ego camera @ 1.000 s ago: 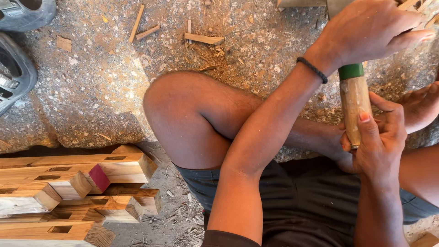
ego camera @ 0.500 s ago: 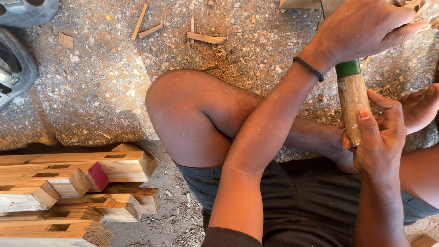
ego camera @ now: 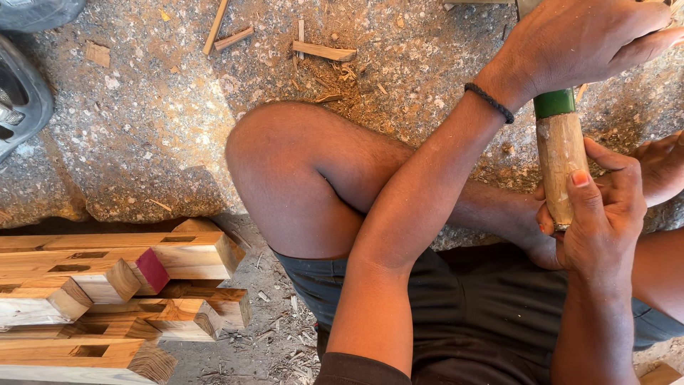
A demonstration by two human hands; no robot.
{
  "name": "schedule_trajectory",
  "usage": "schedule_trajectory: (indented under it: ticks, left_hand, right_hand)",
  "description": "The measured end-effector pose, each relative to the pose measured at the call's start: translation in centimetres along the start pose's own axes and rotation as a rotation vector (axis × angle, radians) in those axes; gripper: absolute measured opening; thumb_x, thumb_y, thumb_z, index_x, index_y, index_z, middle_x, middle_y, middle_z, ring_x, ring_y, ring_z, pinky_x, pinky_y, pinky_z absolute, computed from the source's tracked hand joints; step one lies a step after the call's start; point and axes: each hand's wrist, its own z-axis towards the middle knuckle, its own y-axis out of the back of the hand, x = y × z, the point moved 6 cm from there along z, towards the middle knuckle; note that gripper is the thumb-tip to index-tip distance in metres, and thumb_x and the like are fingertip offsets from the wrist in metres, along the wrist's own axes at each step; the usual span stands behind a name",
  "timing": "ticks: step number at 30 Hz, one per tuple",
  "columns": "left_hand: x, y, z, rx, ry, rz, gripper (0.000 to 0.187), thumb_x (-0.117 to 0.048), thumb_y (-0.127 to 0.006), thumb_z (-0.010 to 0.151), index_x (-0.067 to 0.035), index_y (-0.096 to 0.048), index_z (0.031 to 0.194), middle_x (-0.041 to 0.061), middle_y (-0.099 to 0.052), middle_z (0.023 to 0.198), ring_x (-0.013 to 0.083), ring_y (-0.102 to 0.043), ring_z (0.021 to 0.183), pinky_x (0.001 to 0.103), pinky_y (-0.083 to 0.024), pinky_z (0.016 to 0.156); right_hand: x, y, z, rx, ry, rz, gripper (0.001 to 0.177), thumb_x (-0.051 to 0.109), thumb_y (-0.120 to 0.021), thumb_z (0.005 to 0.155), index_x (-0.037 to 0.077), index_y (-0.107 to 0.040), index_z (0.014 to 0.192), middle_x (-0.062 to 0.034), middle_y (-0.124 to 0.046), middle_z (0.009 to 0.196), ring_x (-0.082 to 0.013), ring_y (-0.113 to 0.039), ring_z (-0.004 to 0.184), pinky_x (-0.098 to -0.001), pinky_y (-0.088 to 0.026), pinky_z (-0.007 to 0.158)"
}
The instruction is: The person carves wood using a chisel and a hammer, while sitting on the ground with pieces of wood and wood shavings.
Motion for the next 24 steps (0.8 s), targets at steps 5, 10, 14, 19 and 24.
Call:
schedule_trajectory:
  ticks: [5, 10, 14, 19, 24]
  left_hand:
    - [0.0, 0.8, 0.1, -0.029, -0.022, -0.006, 0.038, -0.049, -0.055, 0.108, -0.024, -0.059, 0.08, -0.01, -0.049, 0.055, 0.0027, -0.043, 0.041, 0.022, -0.037, 0.037]
    - [0.4, 0.9, 0.1, -0.019, 0.006, -0.019, 0.039, -0.051, -0.054, 0.108, -0.023, -0.06, 0.081, -0.01, -0.051, 0.055, 0.0018, -0.044, 0.04, 0.02, -0.037, 0.035]
    - [1.1, 0.5, -0.5, 0.017, 0.077, -0.02, 0.034, -0.052, -0.053, 0.103, -0.026, -0.066, 0.086, -0.011, -0.055, 0.057, -0.0006, -0.046, 0.039, 0.019, -0.039, 0.035]
    - [2.3, -0.5, -1.2, 0.02, 0.118, 0.075, 0.033, -0.053, -0.054, 0.104, -0.026, -0.071, 0.095, -0.011, -0.057, 0.056, -0.0006, -0.046, 0.038, 0.016, -0.04, 0.035]
    - [3.8, -2.3, -1.6, 0.112, 0.1, 0.14, 0.031, -0.051, -0.056, 0.103, -0.027, -0.072, 0.092, -0.011, -0.056, 0.053, -0.0002, -0.046, 0.037, 0.019, -0.04, 0.035]
  right_hand:
    - [-0.2, -0.2, 0.2, -0.02, -0.026, 0.011, 0.034, 0.011, -0.047, 0.12, -0.004, -0.038, 0.149, -0.0236, -0.062, 0.088, -0.0169, -0.054, 0.052, -0.0252, -0.043, 0.045]
    - [0.0, -0.5, 0.3, -0.005, -0.03, 0.007, 0.034, 0.011, -0.047, 0.12, -0.003, -0.037, 0.149, -0.0224, -0.062, 0.09, -0.017, -0.056, 0.054, -0.0273, -0.044, 0.05]
    - [0.1, -0.8, 0.3, 0.003, -0.033, 0.03, 0.033, 0.012, -0.047, 0.12, -0.002, -0.035, 0.147, -0.0216, -0.061, 0.09, -0.0171, -0.057, 0.055, -0.0272, -0.046, 0.051]
    - [-0.4, -1.4, 0.1, -0.024, -0.094, 0.0, 0.037, 0.014, -0.049, 0.119, 0.002, -0.033, 0.15, -0.0208, -0.061, 0.088, -0.0178, -0.055, 0.056, -0.0283, -0.044, 0.049]
    - [-0.7, -2.2, 0.3, 0.047, -0.079, -0.063, 0.04, 0.018, -0.05, 0.119, 0.004, -0.027, 0.149, -0.0195, -0.061, 0.09, -0.0187, -0.058, 0.059, -0.03, -0.047, 0.051]
